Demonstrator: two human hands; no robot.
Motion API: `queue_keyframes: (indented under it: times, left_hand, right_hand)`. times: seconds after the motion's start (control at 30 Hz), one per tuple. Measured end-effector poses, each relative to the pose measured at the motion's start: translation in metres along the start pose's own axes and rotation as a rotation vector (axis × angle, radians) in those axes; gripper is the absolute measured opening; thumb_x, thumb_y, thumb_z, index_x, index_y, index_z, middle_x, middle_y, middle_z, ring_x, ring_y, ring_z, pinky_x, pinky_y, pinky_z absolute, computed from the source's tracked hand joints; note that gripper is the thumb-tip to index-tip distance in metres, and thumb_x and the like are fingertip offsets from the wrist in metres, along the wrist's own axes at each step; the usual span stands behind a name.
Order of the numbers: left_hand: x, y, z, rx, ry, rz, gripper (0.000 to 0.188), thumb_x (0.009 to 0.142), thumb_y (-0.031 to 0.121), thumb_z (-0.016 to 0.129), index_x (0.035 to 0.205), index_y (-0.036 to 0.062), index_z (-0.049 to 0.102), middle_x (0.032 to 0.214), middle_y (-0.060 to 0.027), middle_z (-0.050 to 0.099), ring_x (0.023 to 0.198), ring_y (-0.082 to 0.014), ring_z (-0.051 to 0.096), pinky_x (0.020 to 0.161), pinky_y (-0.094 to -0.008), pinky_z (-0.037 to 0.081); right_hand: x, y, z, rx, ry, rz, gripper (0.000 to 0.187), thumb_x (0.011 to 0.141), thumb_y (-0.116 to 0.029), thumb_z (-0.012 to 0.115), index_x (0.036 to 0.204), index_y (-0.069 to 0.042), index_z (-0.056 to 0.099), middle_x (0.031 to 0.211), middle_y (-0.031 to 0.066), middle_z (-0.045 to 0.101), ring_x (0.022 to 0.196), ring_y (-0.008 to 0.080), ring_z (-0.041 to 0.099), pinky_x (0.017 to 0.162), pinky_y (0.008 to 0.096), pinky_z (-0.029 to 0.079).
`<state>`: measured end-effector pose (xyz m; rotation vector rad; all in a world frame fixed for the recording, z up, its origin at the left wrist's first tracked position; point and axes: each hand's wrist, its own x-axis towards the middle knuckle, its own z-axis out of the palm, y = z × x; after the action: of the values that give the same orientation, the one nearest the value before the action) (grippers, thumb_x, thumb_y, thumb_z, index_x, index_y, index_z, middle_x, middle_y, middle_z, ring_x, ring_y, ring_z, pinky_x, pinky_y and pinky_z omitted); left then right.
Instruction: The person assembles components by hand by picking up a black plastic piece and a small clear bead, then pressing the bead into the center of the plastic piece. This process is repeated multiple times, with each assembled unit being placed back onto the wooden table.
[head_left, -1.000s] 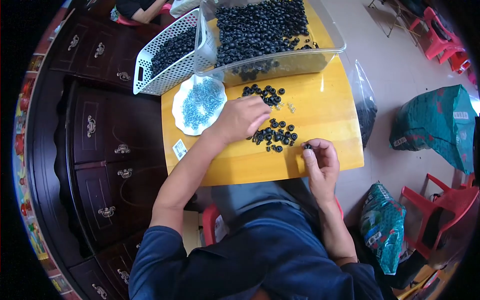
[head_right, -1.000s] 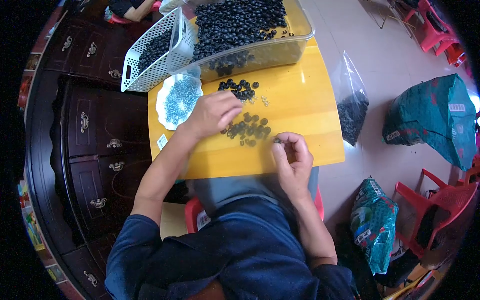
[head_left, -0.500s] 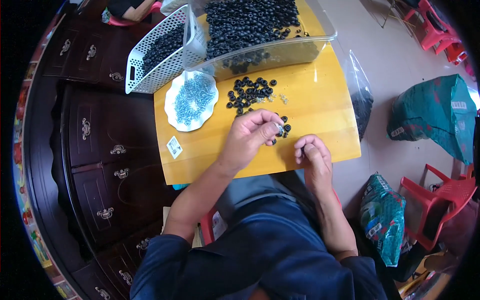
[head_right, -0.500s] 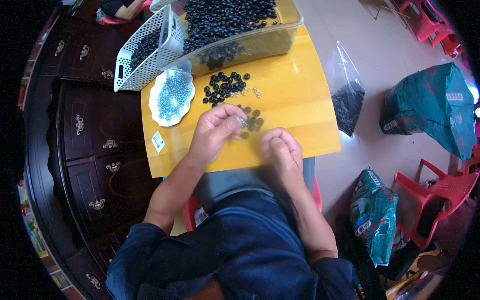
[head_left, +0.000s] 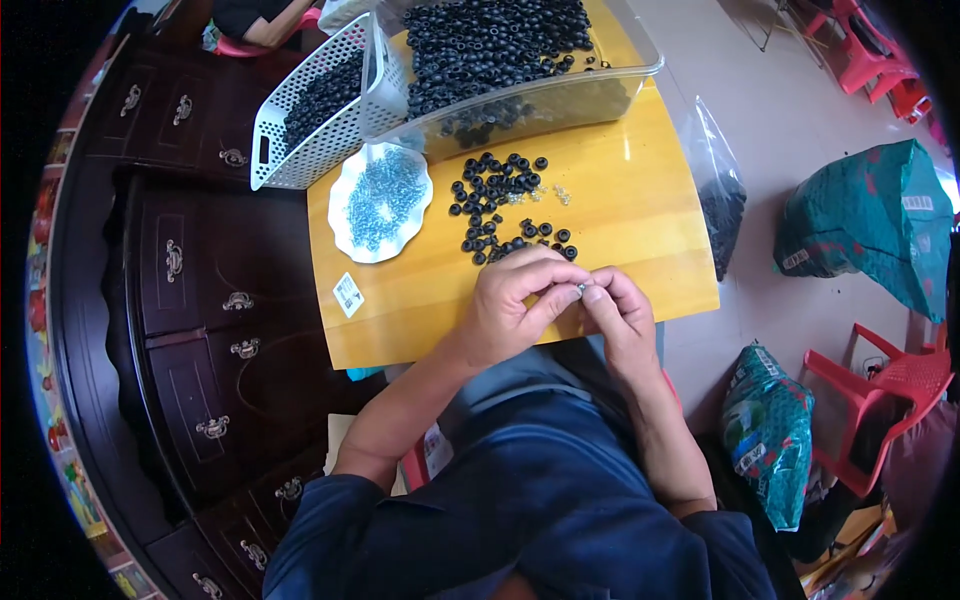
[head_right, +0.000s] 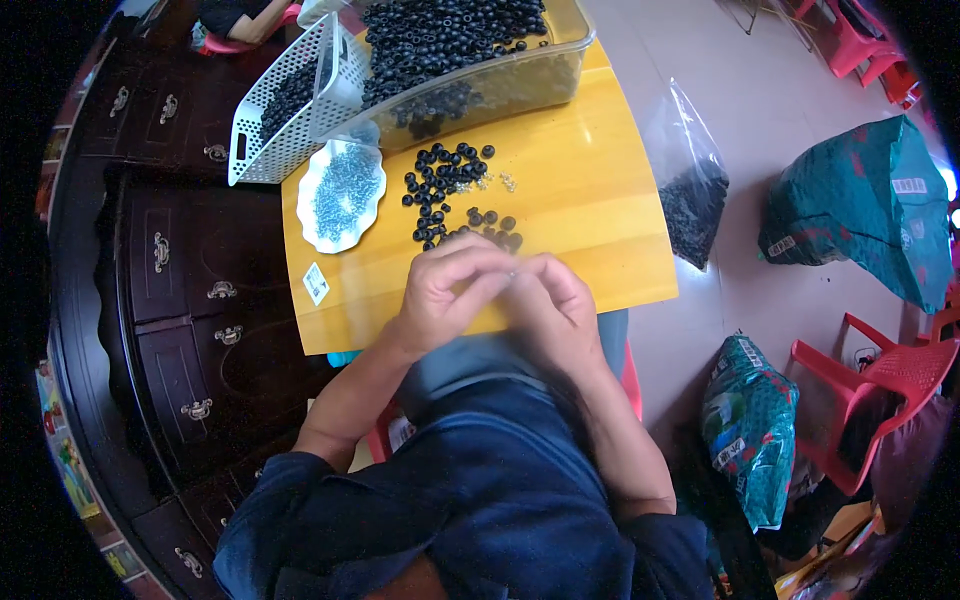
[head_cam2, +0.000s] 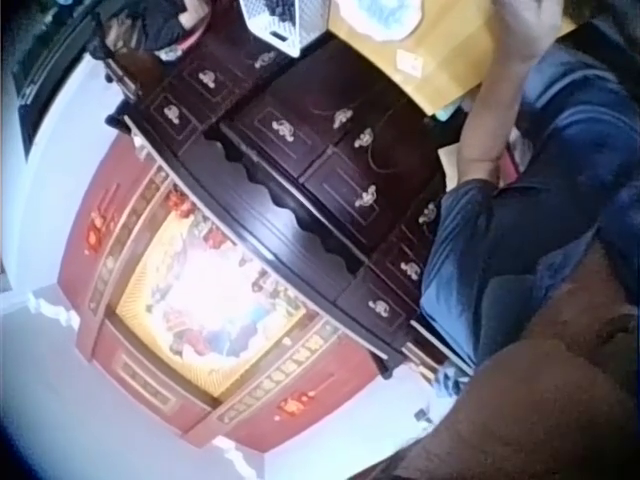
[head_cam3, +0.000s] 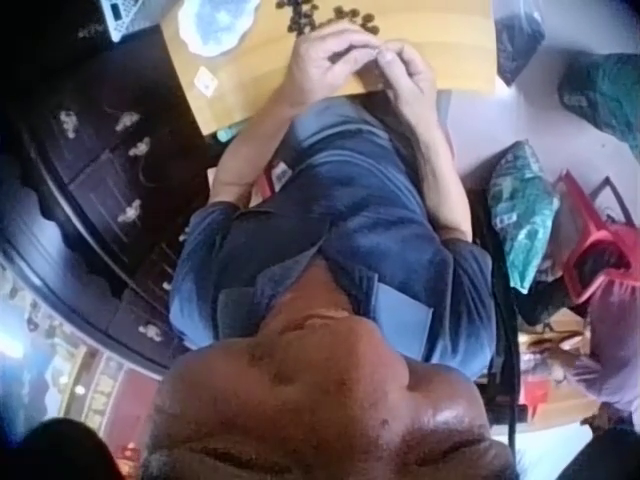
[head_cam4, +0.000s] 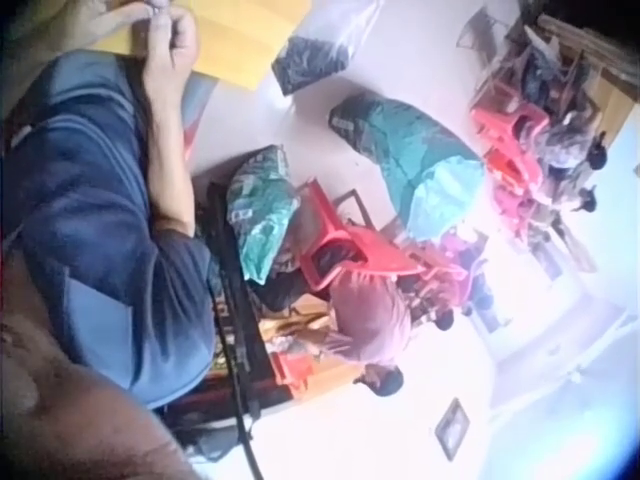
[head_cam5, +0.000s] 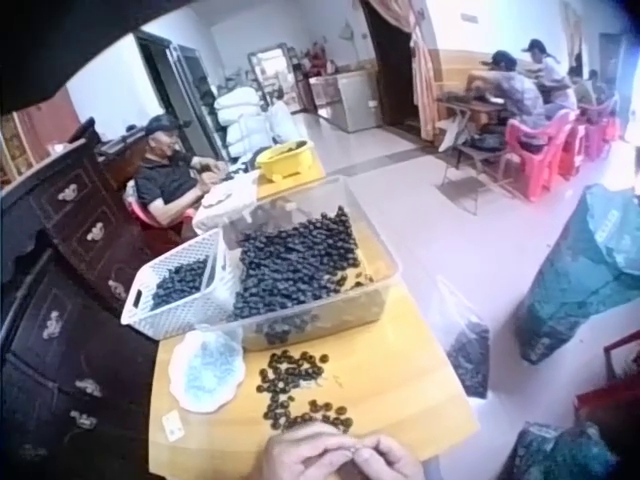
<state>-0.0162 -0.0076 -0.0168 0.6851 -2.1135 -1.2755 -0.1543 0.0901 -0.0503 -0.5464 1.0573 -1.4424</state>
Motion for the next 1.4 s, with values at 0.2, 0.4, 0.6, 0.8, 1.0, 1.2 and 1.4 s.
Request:
queue_keyframes:
  times: [0.2, 0.4, 0.6, 0.8, 1.0, 1.2, 1.4]
  left_hand:
    - [-0.001, -0.001, -0.005, 0.236, 0.004, 0.110, 0.008, 0.086, 0.002, 0.068, 0.093, 0.0034, 0.066, 0.080, -0.0111, 0.062, 0.074, -0.0278, 0.063, 0.065, -0.0353, 0.050]
    - [-0.015, 0.000, -0.001, 0.175, 0.032, -0.090, 0.006, 0.091, 0.006, 0.062, 0.095, 0.0035, 0.060, 0.080, -0.0130, 0.061, 0.075, -0.0314, 0.062, 0.068, -0.0389, 0.050]
    - [-0.023, -0.003, -0.001, 0.078, -0.066, -0.282, 0.010, 0.098, 0.012, 0.053, 0.095, 0.0032, 0.055, 0.079, -0.0158, 0.060, 0.075, -0.0345, 0.062, 0.067, -0.0408, 0.048]
    - [-0.025, -0.003, -0.005, 0.092, -0.125, -0.187, 0.007, 0.097, 0.007, 0.051, 0.093, 0.0019, 0.055, 0.076, -0.0146, 0.054, 0.068, -0.0278, 0.058, 0.063, -0.0350, 0.046]
    - [-0.020, -0.007, -0.020, 0.233, -0.297, -0.139, 0.013, 0.095, 0.016, 0.056, 0.091, 0.0039, 0.055, 0.078, -0.0156, 0.061, 0.075, -0.0365, 0.063, 0.065, -0.0440, 0.048]
    - [-0.012, -0.004, -0.030, 0.263, -0.360, -0.193, 0.012, 0.094, 0.018, 0.057, 0.092, 0.0054, 0.057, 0.079, -0.0152, 0.063, 0.075, -0.0373, 0.063, 0.065, -0.0461, 0.048]
    - [0.009, -0.019, -0.055, 0.670, 0.065, -0.140, 0.006, 0.089, 0.009, 0.064, 0.093, 0.0048, 0.061, 0.083, -0.0123, 0.066, 0.075, -0.0317, 0.066, 0.066, -0.0377, 0.051]
  right_hand:
    - [-0.002, 0.002, 0.003, -0.060, -0.015, -0.052, 0.012, 0.100, -0.013, 0.057, 0.098, -0.003, 0.063, 0.087, -0.0034, 0.063, 0.079, 0.0036, 0.055, 0.071, 0.0214, 0.046]
    - [0.006, 0.012, -0.001, -0.569, 0.073, -0.349, 0.006, 0.090, -0.007, 0.063, 0.092, -0.001, 0.063, 0.076, 0.0062, 0.062, 0.067, 0.0146, 0.059, 0.062, 0.0260, 0.047]
    - [0.005, 0.011, -0.002, -0.666, 0.055, -0.384, 0.007, 0.081, -0.002, 0.067, 0.088, -0.001, 0.065, 0.077, 0.0142, 0.064, 0.069, 0.0272, 0.064, 0.064, 0.0323, 0.050]
    - [0.004, 0.004, -0.009, -0.614, -0.050, -0.302, 0.007, 0.081, -0.005, 0.067, 0.087, -0.003, 0.066, 0.075, 0.0134, 0.064, 0.066, 0.0263, 0.064, 0.062, 0.0331, 0.050]
    - [0.005, -0.003, -0.007, -0.640, -0.128, -0.240, 0.007, 0.082, -0.010, 0.066, 0.085, -0.004, 0.065, 0.074, 0.0142, 0.064, 0.067, 0.0277, 0.065, 0.062, 0.0346, 0.050]
    - [0.005, 0.000, -0.007, -0.668, -0.115, -0.281, 0.004, 0.082, -0.006, 0.065, 0.085, -0.003, 0.065, 0.076, 0.0131, 0.066, 0.069, 0.0278, 0.067, 0.064, 0.0338, 0.051]
    - [0.005, 0.007, -0.006, -0.532, -0.049, -0.321, 0.006, 0.088, -0.005, 0.064, 0.084, 0.000, 0.062, 0.068, -0.0001, 0.057, 0.060, 0.0056, 0.049, 0.056, 0.0227, 0.040]
